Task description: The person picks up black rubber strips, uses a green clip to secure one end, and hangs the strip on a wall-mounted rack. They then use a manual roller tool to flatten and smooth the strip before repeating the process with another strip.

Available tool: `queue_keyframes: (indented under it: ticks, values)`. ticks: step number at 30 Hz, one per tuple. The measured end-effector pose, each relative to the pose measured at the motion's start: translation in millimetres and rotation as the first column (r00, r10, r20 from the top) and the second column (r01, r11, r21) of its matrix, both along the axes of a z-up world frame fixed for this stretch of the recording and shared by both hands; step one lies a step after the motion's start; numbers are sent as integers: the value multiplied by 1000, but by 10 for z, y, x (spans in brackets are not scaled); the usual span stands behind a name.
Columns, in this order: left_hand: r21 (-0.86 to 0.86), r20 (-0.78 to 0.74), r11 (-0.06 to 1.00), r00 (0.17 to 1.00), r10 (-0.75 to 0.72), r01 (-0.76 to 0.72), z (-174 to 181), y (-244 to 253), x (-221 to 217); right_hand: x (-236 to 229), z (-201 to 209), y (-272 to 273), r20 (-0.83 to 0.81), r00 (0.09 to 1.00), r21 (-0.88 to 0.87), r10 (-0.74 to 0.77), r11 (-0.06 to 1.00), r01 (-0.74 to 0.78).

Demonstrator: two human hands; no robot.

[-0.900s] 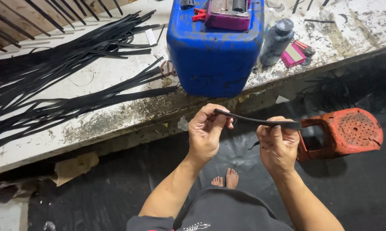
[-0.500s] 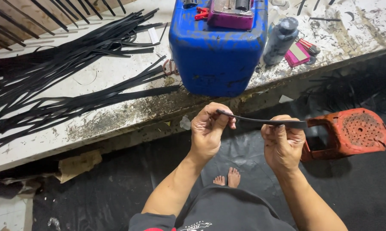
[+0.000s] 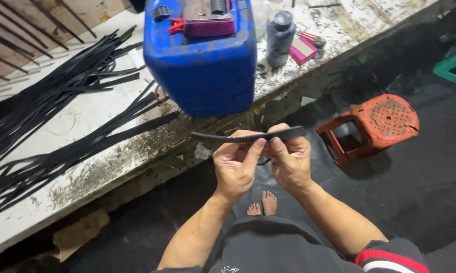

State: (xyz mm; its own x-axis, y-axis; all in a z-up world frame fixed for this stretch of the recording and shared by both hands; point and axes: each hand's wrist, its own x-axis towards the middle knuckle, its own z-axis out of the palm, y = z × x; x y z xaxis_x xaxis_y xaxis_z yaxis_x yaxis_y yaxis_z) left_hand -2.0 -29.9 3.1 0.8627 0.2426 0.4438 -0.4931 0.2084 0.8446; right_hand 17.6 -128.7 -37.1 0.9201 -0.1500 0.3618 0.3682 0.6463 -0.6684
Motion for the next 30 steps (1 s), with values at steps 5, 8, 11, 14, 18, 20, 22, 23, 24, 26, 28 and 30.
queue_keyframes:
  ticks: [5,8,11,14,18,20,22,23,24,26,28,30]
  values:
    - [2,-17,999,999,40,-40,-111,60,-39,-130,-56,-345,-428,892,257,144,966,-33]
    - [-21,-38,999,998,40,-41,-190,92,-75,-176,14,-395,-446,888,232,115,973,-9]
    - [-42,-84,999,996,9,-13,-202,47,-119,-227,84,-348,-397,917,160,43,987,24]
    - [-66,-97,997,994,-52,45,-147,-107,-112,-281,82,-300,-337,941,85,-3,996,34]
    - [-37,-33,997,997,-73,72,11,-189,-162,-354,248,-301,-355,933,156,51,988,6]
    - [-25,-39,997,997,-73,72,-30,-100,-175,-270,28,-459,-382,922,203,58,979,23]
    - [-12,-48,997,996,-74,74,-109,-50,-173,-242,-80,-532,-409,910,250,66,967,42]
    - [-40,-61,996,994,-86,84,-166,-46,-168,-257,-78,-526,-420,907,205,25,976,68]
    - [-68,-74,993,992,-97,92,-226,-39,-165,-272,-77,-515,-429,903,158,-16,983,92]
    - [-95,-75,987,988,-139,131,-155,-113,-196,-307,14,-442,-376,924,102,-69,988,116]
    - [-123,-73,978,982,-177,167,-126,-186,-195,-345,74,-387,-318,941,45,-118,989,139]
    - [-101,-57,984,987,-153,146,-139,-263,-155,-384,101,-356,-318,942,42,-106,991,125]
